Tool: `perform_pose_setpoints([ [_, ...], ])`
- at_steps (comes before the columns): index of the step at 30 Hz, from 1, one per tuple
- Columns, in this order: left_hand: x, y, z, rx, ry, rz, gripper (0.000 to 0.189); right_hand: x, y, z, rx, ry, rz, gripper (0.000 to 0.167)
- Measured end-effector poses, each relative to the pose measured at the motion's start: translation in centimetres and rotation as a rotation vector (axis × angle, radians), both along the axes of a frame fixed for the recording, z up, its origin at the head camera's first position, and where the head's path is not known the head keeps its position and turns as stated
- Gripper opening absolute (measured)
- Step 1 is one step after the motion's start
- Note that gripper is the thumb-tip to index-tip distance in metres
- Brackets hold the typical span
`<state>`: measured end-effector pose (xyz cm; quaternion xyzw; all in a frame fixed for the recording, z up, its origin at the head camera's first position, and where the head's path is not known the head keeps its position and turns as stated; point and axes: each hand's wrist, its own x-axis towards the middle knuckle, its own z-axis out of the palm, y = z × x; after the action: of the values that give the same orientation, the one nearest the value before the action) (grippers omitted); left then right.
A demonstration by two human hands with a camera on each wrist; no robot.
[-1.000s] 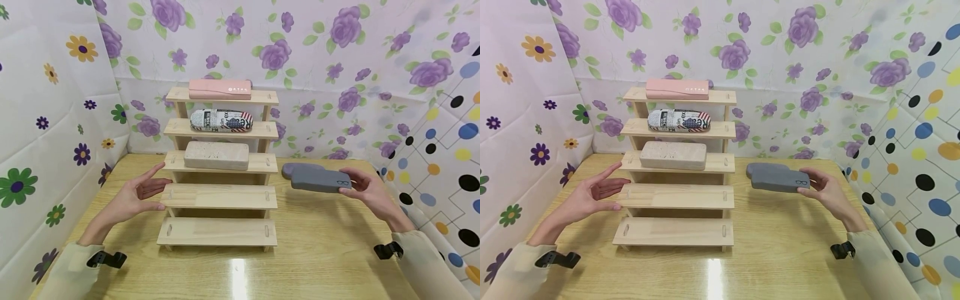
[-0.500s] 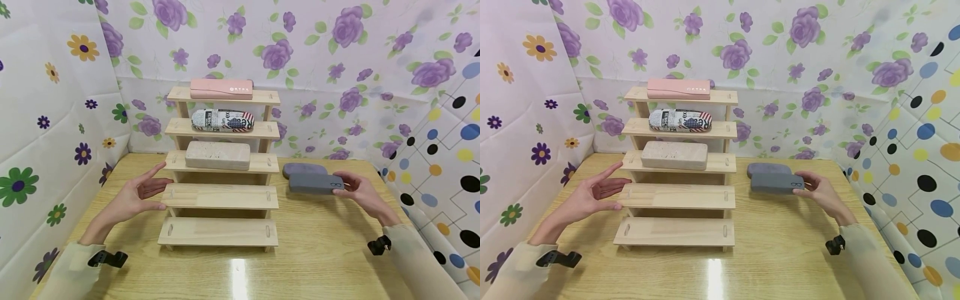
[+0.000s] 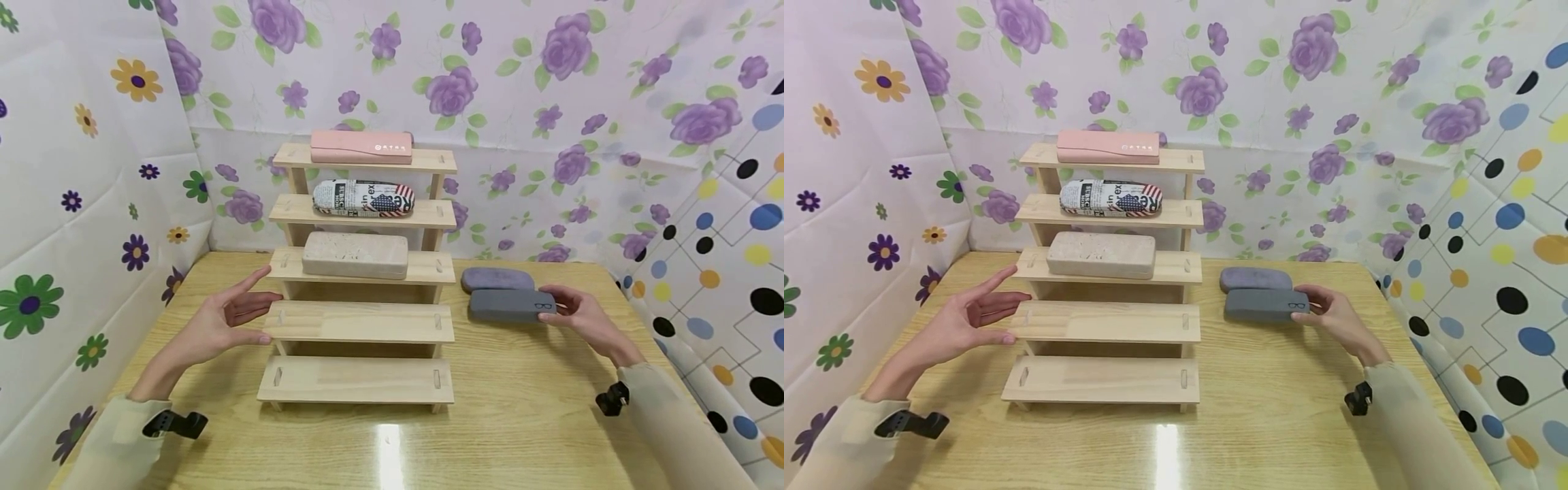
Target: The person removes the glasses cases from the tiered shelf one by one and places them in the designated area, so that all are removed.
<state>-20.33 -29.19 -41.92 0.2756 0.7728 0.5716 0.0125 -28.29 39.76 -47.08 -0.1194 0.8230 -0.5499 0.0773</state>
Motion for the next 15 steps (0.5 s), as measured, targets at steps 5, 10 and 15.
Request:
perform_pose_setpoints([
  [5, 0.1, 0.0, 0.1, -0.009, -0.003, 0.002, 0.111, -0.2, -0.1, -0.2, 0.024, -0.005, 0.008, 0.071],
  [10, 0.0, 0.0, 0.2, -0.014, -0.008, 0.004, 0.111, -0.6, -0.1, -0.4, 0.087, 0.016, 0.024, 0.070],
  [15, 0.1, 0.0, 0.2, -0.013, -0.009, 0.004, 0.111, -1.1, 0.0, -0.6, 0.118, 0.013, 0.036, 0.071],
])
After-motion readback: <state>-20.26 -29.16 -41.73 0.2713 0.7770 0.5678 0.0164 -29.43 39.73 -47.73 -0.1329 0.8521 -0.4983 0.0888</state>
